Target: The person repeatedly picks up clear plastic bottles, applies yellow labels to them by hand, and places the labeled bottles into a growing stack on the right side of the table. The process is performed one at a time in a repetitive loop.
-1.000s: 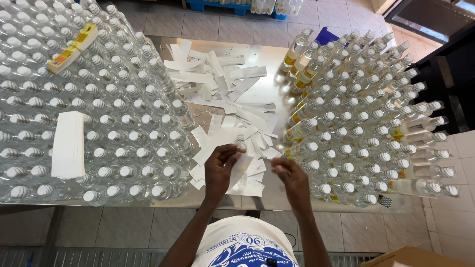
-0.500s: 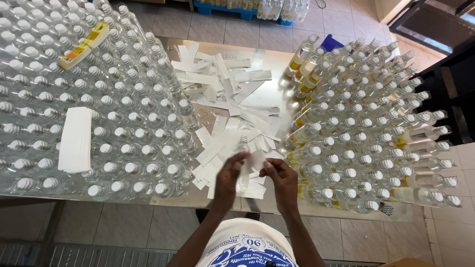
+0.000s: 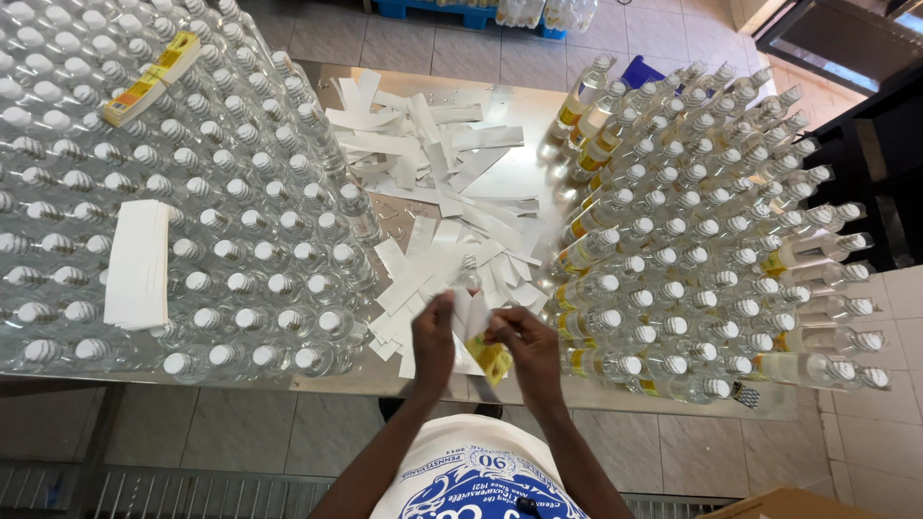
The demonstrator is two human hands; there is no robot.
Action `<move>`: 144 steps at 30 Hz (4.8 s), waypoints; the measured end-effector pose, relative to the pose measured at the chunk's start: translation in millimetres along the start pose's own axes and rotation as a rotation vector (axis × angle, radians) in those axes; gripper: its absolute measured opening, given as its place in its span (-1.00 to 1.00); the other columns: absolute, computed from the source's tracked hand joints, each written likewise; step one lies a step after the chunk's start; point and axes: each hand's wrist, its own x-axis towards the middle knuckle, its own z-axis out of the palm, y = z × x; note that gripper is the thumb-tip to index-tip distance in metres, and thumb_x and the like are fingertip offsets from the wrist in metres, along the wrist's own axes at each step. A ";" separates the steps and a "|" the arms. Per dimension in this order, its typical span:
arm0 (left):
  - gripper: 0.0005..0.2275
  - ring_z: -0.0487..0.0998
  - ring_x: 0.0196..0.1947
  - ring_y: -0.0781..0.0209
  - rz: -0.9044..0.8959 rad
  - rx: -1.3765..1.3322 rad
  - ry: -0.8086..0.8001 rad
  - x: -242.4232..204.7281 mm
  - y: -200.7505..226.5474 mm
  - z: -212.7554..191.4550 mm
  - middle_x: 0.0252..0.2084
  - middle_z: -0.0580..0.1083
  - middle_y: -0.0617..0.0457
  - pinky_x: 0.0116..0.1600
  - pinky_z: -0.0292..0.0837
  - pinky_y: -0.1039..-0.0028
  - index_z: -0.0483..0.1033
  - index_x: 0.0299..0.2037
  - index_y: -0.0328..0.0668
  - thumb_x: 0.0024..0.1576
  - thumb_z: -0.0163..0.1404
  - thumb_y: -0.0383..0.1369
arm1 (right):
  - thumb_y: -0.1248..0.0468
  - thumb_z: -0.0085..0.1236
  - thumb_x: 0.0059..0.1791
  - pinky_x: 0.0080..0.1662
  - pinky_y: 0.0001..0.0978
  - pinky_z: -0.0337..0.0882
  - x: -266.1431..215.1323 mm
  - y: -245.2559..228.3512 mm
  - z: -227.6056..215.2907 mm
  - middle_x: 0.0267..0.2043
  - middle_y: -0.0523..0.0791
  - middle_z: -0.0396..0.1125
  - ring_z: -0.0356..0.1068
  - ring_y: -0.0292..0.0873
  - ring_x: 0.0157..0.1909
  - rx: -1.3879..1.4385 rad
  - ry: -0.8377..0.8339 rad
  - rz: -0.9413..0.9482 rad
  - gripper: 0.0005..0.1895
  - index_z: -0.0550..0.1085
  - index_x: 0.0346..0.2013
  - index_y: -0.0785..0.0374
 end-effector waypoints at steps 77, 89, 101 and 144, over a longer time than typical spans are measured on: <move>-0.65 0.59 -0.06 0.21 -0.452 0.124 0.206 24.2 -243.8 -42.2 -0.13 0.66 0.06 0.07 0.42 0.25 0.70 -0.01 -0.14 0.12 0.42 -0.13 | 0.13 0.50 0.06 0.17 -0.14 0.62 4.8 149.8 -17.8 0.00 0.23 0.52 0.57 0.05 0.09 -0.085 0.212 0.501 -0.42 0.55 0.16 0.57; -0.62 0.64 0.01 0.13 -0.488 0.118 0.193 27.6 -251.3 -43.9 -0.04 0.68 -0.01 0.06 0.43 0.22 0.67 0.08 -0.16 0.17 0.41 -0.15 | 0.14 0.48 0.08 0.18 -0.10 0.61 5.8 153.5 -18.4 -0.02 0.26 0.52 0.57 0.08 0.10 -0.077 0.203 0.484 -0.45 0.55 0.13 0.59; -0.62 0.57 -0.09 0.25 -0.513 0.114 0.168 26.7 -242.7 -38.7 -0.10 0.62 0.04 0.05 0.46 0.31 0.63 0.09 -0.23 0.19 0.39 -0.20 | 0.12 0.48 0.06 0.10 -0.15 0.62 13.6 171.8 -21.7 -0.12 0.10 0.54 0.59 -0.08 -0.06 -0.110 0.220 0.548 -0.50 0.58 0.11 0.47; -0.34 0.40 0.45 -0.06 0.247 -0.082 -0.030 18.4 -69.9 -8.6 0.38 0.39 -0.16 0.50 0.37 0.06 0.26 0.44 -0.29 0.16 0.32 -0.50 | 0.38 0.51 -0.12 0.49 -0.06 0.25 3.9 8.3 11.5 0.48 0.04 0.31 0.26 -0.02 0.51 0.131 0.037 -0.128 -0.22 0.39 0.37 0.33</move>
